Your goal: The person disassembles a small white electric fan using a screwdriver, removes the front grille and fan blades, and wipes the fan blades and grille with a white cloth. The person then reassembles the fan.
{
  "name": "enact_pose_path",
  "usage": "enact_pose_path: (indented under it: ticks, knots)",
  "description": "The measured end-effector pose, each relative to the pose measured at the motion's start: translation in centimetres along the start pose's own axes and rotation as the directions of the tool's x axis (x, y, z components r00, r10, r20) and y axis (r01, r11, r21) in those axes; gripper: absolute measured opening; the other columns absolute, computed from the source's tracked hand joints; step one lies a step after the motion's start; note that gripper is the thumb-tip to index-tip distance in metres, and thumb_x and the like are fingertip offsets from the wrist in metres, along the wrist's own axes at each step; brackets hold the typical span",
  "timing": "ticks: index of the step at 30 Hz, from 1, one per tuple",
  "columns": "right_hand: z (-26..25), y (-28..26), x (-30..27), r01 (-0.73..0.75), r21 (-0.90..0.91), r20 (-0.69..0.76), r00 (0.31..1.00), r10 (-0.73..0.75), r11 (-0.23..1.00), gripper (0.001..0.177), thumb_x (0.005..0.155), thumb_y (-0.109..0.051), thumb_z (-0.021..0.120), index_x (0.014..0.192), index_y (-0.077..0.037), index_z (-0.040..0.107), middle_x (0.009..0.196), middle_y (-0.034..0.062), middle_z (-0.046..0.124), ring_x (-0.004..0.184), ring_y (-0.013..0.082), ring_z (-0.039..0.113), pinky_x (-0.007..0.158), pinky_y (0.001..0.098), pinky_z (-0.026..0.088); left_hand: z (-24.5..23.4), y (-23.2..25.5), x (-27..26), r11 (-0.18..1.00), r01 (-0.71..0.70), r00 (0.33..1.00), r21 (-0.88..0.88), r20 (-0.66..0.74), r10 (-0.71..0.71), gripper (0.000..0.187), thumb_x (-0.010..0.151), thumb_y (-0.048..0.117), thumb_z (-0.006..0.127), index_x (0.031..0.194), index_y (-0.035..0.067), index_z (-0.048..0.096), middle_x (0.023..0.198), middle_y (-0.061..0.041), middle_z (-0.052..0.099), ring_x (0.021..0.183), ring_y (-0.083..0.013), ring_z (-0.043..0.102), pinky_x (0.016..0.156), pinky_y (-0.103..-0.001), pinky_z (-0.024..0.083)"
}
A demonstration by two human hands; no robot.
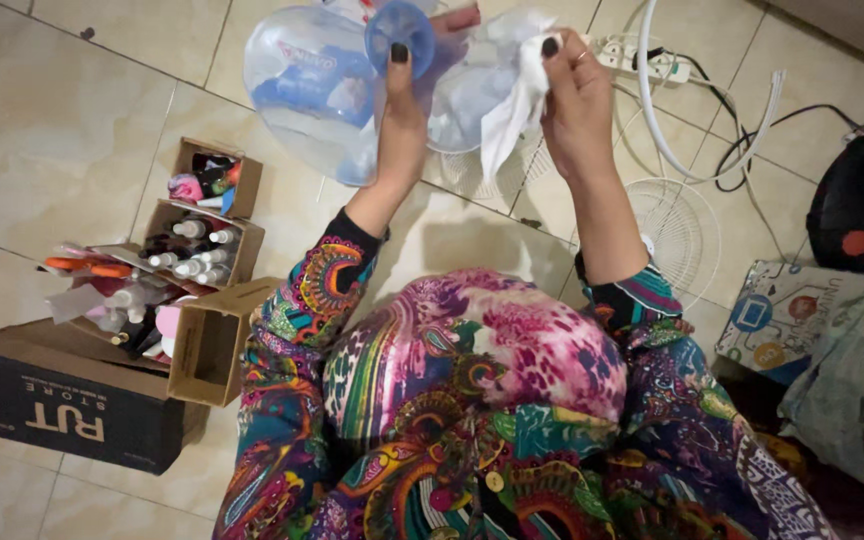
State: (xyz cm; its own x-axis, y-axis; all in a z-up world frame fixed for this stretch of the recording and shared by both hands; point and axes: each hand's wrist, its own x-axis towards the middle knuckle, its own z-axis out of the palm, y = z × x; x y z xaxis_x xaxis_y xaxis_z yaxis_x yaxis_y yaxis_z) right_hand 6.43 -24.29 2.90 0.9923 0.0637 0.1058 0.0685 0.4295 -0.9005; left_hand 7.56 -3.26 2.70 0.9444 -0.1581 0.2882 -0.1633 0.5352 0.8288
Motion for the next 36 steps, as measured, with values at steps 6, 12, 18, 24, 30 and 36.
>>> enact_pose_path:
  ticks: [6,12,18,24,30,36]
  knots:
    - [0.0,0.6,0.8,0.073,0.068,-0.180,0.982,-0.060,0.995,0.016,0.112,-0.017,0.056,0.118,-0.004,0.063,0.100,-0.0012,0.064,0.089,0.0066,0.059,0.082,0.0251,0.049,2.0,-4.4,2.3,0.992,0.113,0.968,0.051,-0.229,-0.098,0.068,0.111,0.054,0.037,0.146,-0.003,0.051,0.148,-0.013,0.056,0.139,-0.0209,0.050,0.124,-0.032,0.032]
    - [0.2,1.1,0.4,0.091,-0.030,-0.231,0.968,-0.096,0.995,0.017,0.116,-0.017,0.059,0.122,-0.003,0.066,0.096,-0.0052,0.058,0.083,0.0019,0.049,0.075,0.0223,0.042,1.6,-9.7,5.1,0.908,-0.016,0.943,-0.419,-0.307,-0.125,0.056,0.114,0.044,0.041,0.144,-0.002,0.052,0.146,-0.012,0.055,0.137,-0.0233,0.050,0.122,-0.035,0.035]
    - [2.1,2.5,-0.9,-0.118,-0.138,-0.294,0.953,0.074,0.983,0.016,0.109,-0.018,0.055,0.117,-0.008,0.065,0.075,-0.0094,0.049,0.058,-0.0002,0.038,0.050,0.0204,0.028,-2.2,-16.6,6.8,0.910,0.105,0.878,-0.401,-0.393,-0.275,0.064,0.109,0.052,0.039,0.143,-0.001,0.052,0.145,-0.013,0.056,0.139,-0.0240,0.050,0.124,-0.037,0.035]
    - [1.9,4.3,-1.8,-0.081,-0.431,-0.096,0.994,0.044,0.899,0.007,0.114,-0.014,0.058,0.111,-0.007,0.058,0.082,-0.0100,0.047,0.070,0.0016,0.040,0.060,0.0229,0.031,-3.6,-19.0,5.2,0.928,0.256,0.833,-0.271,-0.424,-0.354,0.073,0.104,0.060,0.036,0.142,0.000,0.052,0.144,-0.013,0.057,0.140,-0.0248,0.051,0.126,-0.040,0.034]
    - [1.9,2.3,-2.3,0.273,-0.769,-0.030,0.887,-0.461,0.577,0.013,0.109,0.001,0.070,0.116,-0.001,0.060,0.101,0.0054,0.052,0.084,0.0099,0.046,0.069,0.0294,0.039,-0.7,-15.9,4.7,0.949,0.283,0.880,-0.143,-0.355,-0.315,0.082,0.099,0.069,0.034,0.141,0.000,0.052,0.143,-0.013,0.058,0.141,-0.0255,0.052,0.128,-0.042,0.034]
    - [3.3,2.1,-1.6,0.417,-0.865,0.269,0.856,-0.441,0.280,0.025,0.099,0.007,0.072,0.119,0.000,0.059,0.116,0.0133,0.056,0.103,0.0239,0.057,0.082,0.0329,0.051,0.2,-12.6,3.9,0.952,0.297,0.940,-0.072,-0.156,-0.305,0.090,0.095,0.077,0.032,0.140,0.001,0.052,0.142,-0.013,0.059,0.143,-0.0262,0.053,0.130,-0.044,0.034]
